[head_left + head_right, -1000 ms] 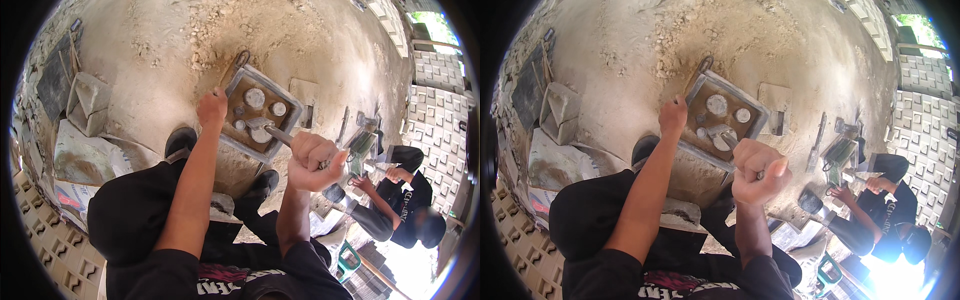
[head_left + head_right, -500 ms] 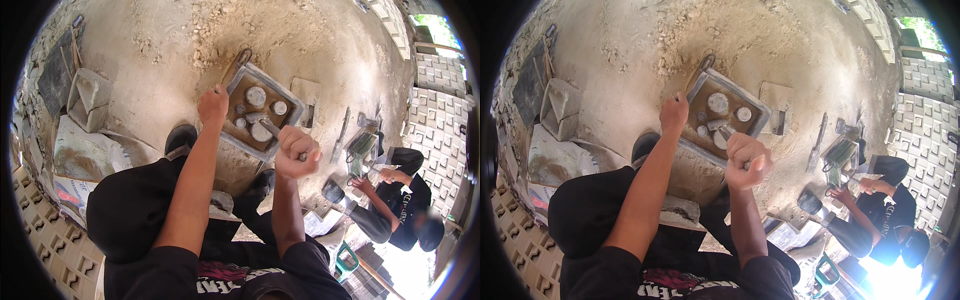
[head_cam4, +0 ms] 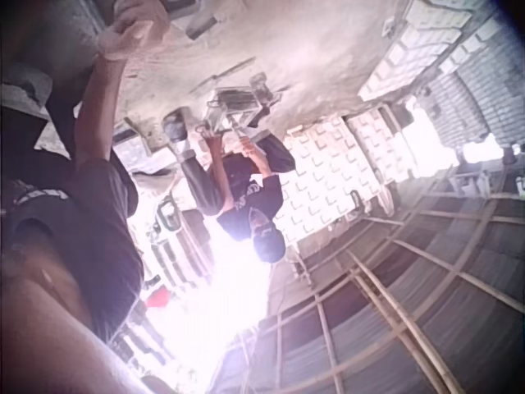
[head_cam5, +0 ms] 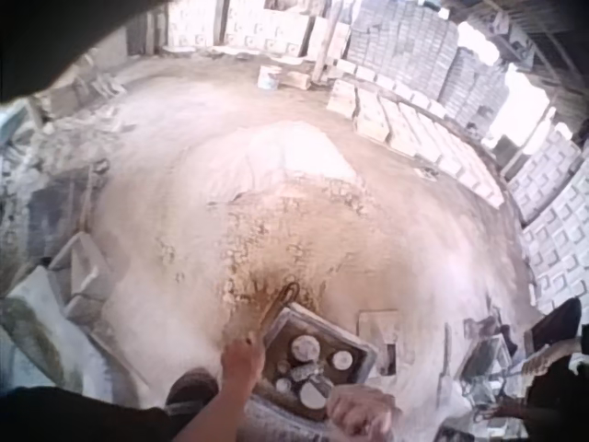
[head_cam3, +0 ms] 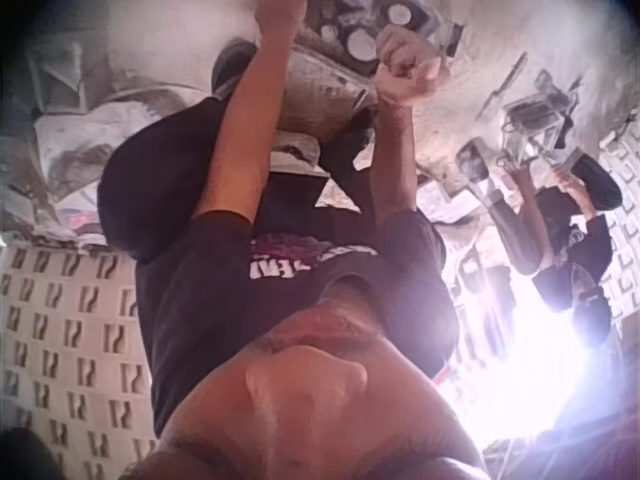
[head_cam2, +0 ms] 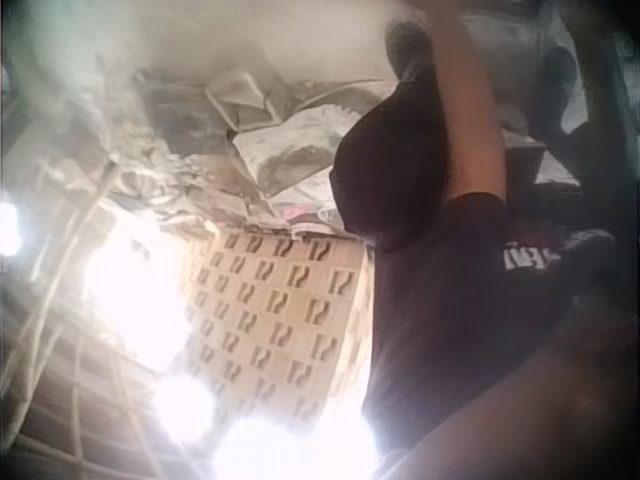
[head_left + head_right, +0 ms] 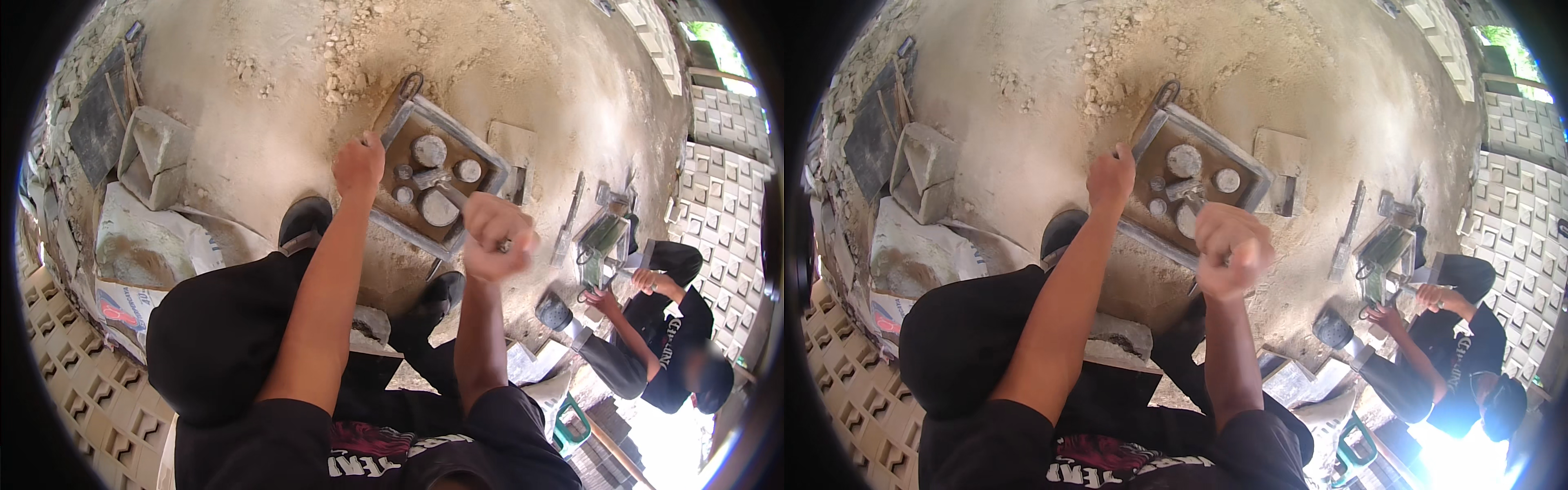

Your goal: The person prepares a mold by filling it with a mixture and then uses a metal rod to compress and level the material within the circular patterns of the mold.

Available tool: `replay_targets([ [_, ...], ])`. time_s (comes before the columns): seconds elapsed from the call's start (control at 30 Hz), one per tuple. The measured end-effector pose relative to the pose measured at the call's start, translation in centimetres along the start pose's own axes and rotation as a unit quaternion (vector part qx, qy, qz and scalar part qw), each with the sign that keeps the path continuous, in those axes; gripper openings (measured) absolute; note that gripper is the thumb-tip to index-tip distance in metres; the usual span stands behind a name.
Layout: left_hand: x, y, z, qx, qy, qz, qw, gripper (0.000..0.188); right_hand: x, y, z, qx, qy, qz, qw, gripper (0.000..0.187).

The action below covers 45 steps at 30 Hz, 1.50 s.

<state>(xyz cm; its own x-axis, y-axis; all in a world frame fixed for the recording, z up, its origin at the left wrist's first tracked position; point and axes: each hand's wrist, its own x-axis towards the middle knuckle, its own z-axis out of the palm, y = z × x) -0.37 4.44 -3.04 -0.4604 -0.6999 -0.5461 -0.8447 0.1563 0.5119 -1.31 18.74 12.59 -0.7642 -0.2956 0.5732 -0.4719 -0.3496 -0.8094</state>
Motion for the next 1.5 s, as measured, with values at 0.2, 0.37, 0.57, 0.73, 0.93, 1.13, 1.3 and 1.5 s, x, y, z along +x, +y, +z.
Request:
replay_targets([
  [0.2,0.1,-0.2,0.1,-0.008,0.001,-0.012,1.000,0.054,2.3,-1.6,-2.0,0.058,-0.111,0.041,0.991,0.052],
  [0.37,0.2,-0.1,0.0,-0.010,0.003,0.001,1.000,0.055,3.9,-0.9,-4.2,0.070,-0.125,0.034,0.989,0.051],
  [0.57,-0.4,0.3,-0.5,-0.022,-0.003,-0.010,1.000,0.054,4.8,0.4,-4.2,0.022,-0.020,0.100,0.995,0.046],
  [0.73,0.3,-0.3,0.0,-0.023,-0.022,-0.010,0.999,0.055,6.2,-1.1,-4.1,-0.039,0.104,0.159,0.981,0.041],
  [0.93,0.1,-0.2,-0.2,-0.025,-0.017,-0.017,0.999,0.056,8.9,-1.2,-3.2,-0.056,0.271,0.135,0.951,0.036],
  [1.13,0.1,-0.1,-0.1,-0.018,-0.010,-0.011,1.000,0.057,8.8,0.1,-3.5,-0.071,0.084,0.202,0.973,0.038],
  [1.3,0.1,0.2,-0.2,-0.013,-0.014,-0.006,1.000,0.056,7.7,-0.6,-5.3,0.038,-0.114,0.274,0.954,0.041],
  [1.5,0.2,-0.5,-0.1,-0.027,-0.006,-0.005,1.000,0.056,6.6,-2.1,-5.2,0.031,-0.193,0.272,0.942,0.042],
])
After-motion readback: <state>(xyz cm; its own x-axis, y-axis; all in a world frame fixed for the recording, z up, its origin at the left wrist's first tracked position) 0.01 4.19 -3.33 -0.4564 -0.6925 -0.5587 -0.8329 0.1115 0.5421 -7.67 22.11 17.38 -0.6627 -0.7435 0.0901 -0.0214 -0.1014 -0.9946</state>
